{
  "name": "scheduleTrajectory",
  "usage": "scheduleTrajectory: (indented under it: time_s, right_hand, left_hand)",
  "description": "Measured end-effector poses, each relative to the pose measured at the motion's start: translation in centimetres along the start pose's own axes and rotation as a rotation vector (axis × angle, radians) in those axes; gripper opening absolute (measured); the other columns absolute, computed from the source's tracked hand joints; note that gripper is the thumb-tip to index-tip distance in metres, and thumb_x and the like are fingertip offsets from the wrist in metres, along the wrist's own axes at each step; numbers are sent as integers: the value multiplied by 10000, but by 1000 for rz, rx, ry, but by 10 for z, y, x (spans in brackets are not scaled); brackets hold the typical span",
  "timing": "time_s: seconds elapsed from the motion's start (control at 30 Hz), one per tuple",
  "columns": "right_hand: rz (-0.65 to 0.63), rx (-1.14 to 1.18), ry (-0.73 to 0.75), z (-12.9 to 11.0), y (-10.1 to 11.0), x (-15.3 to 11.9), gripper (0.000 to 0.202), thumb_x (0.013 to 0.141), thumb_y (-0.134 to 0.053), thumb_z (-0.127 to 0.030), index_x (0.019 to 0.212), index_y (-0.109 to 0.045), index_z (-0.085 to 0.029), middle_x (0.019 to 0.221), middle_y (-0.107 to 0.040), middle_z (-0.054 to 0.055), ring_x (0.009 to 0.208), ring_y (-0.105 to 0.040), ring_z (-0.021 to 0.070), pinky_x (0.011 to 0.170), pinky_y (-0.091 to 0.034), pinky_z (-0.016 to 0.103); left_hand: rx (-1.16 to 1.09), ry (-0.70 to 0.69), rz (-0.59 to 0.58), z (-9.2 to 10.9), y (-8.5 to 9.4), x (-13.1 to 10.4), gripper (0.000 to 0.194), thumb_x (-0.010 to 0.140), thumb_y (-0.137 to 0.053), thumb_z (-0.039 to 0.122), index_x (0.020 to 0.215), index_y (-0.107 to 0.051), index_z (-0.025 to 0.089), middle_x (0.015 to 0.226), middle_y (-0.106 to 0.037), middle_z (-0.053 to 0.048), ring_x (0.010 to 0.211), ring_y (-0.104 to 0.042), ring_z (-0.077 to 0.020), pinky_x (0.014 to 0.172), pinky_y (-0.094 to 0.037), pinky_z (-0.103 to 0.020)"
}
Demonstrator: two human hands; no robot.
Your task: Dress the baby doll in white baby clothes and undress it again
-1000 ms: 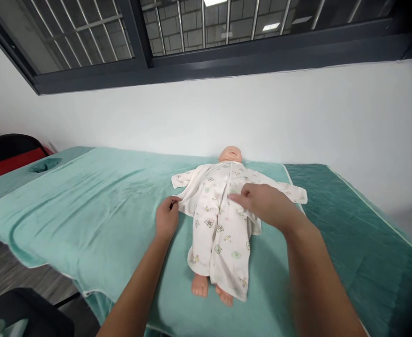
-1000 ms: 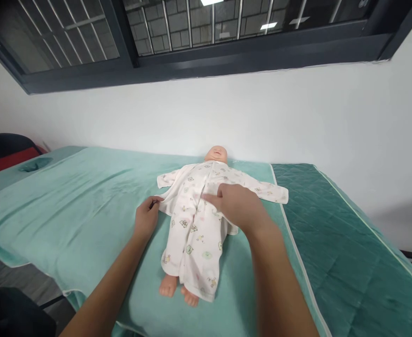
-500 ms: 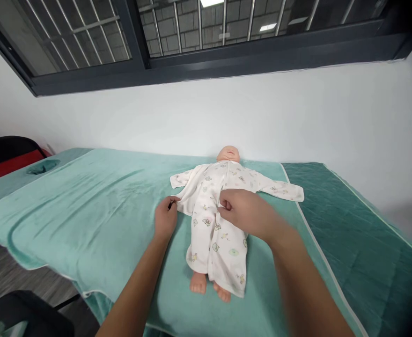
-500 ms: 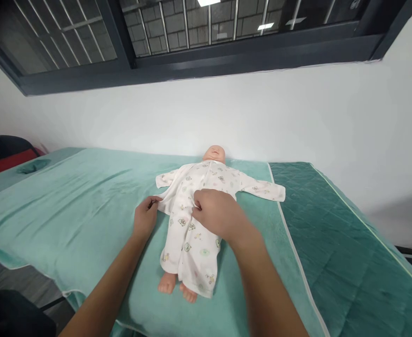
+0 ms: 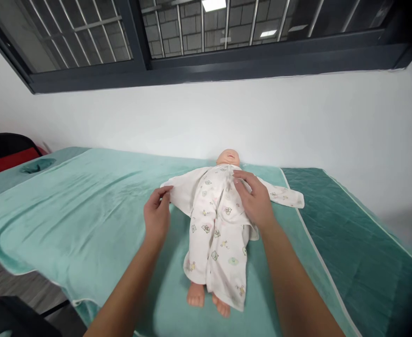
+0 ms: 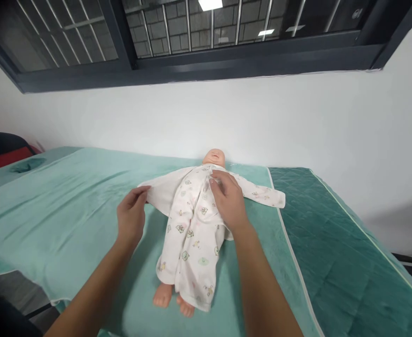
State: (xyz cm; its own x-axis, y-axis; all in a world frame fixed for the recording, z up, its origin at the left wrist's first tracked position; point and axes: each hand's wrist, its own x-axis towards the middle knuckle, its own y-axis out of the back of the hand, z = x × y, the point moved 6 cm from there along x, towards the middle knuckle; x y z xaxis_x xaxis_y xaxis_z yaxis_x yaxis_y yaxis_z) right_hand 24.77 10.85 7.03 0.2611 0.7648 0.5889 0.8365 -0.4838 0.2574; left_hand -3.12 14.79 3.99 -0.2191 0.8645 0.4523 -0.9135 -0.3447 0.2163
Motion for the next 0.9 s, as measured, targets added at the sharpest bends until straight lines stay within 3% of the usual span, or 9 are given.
scheduleTrajectory:
  time_s: [0.1, 0.17, 0.23, 0.3, 0.37, 0.5, 0.63, 0.73, 0.9]
  right_hand:
    - [-26, -37, -50, 23, -8, 0, 294, 946, -517, -371, 1181, -634, -237, 1280, -633, 64, 1233, -540, 215, 1083, -394, 393]
    - [-41, -82, -29, 29, -14, 0, 318, 947, -525, -374, 1218, -622, -238, 1343, -600, 66, 1297, -498, 221, 1133, -352, 419]
    - [-72, -117, 1, 29, -18, 0, 336, 955, -519, -378, 1252, -605, -246, 1410, -555, 59, 1365, -436, 222, 1171, -312, 437]
    - [-121, -135, 8, 29, -21, 1, 359, 963, -512, -388, 1291, -578, -258, 1466, -508, 45, 1416, -375, 218, 1192, -288, 447]
    - [-174, -149, -6, 30, -23, 1, 388, 964, -513, -402, 1329, -550, -274, 1509, -462, 29, 1447, -328, 216, 1205, -271, 454]
    - [-231, -153, -67, 33, -23, 2, 427, 966, -513, -430, 1378, -510, -316, 1550, -406, -4, 1475, -275, 211, 1216, -262, 457]
    - [-255, -132, -105, 34, -24, 3, 428, 976, -493, -439, 1392, -493, -334, 1564, -381, -27, 1488, -241, 195, 1227, -244, 451]
    - [-266, -112, -132, 35, -24, 4, 429, 976, -491, -445, 1391, -495, -336, 1569, -372, -26, 1494, -228, 203, 1222, -247, 465]
    - [-269, -112, -130, 33, -24, 5, 429, 974, -500, -433, 1390, -495, -330, 1570, -371, -29, 1493, -231, 195, 1227, -242, 447]
  left_hand:
    - [172, -350, -101, 50, -18, -16, 254, 918, -454, 224, 997, -695, 223, 959, -690, -41, 888, -607, -186, 790, -465, -301]
    - [329, -665, -351, 74, -45, -39, 279, 910, -450, 174, 1019, -700, 229, 897, -695, -58, 856, -612, -200, 759, -462, -324]
    - [448, -881, -590, 82, -69, -60, 299, 899, -458, 148, 1079, -686, 221, 866, -696, -67, 822, -612, -208, 718, -457, -339]
    - [441, -932, -716, 82, -81, -65, 311, 903, -457, 140, 1130, -658, 209, 908, -704, -67, 841, -619, -202, 729, -464, -339]
    - [313, -795, -689, 79, -83, -47, 288, 926, -447, 164, 1127, -646, 214, 944, -706, -52, 856, -625, -175, 755, -475, -311]
    - [133, -137, -338, 41, -77, 25, 238, 954, -459, 375, 1021, -645, 240, 886, -685, -12, 780, -613, -145, 693, -466, -262]
    - [106, 286, -433, 3, -110, 64, 386, 854, -539, 577, 998, -624, 230, 874, -670, -20, 733, -605, -166, 599, -437, -263]
    - [121, 315, -505, 4, -136, 75, 373, 796, -618, 485, 1072, -612, 233, 874, -654, -14, 693, -594, -155, 573, -414, -255]
    - [22, 103, -634, 49, -161, 72, 289, 802, -575, 340, 1067, -641, 246, 894, -665, -8, 708, -597, -141, 585, -428, -241]
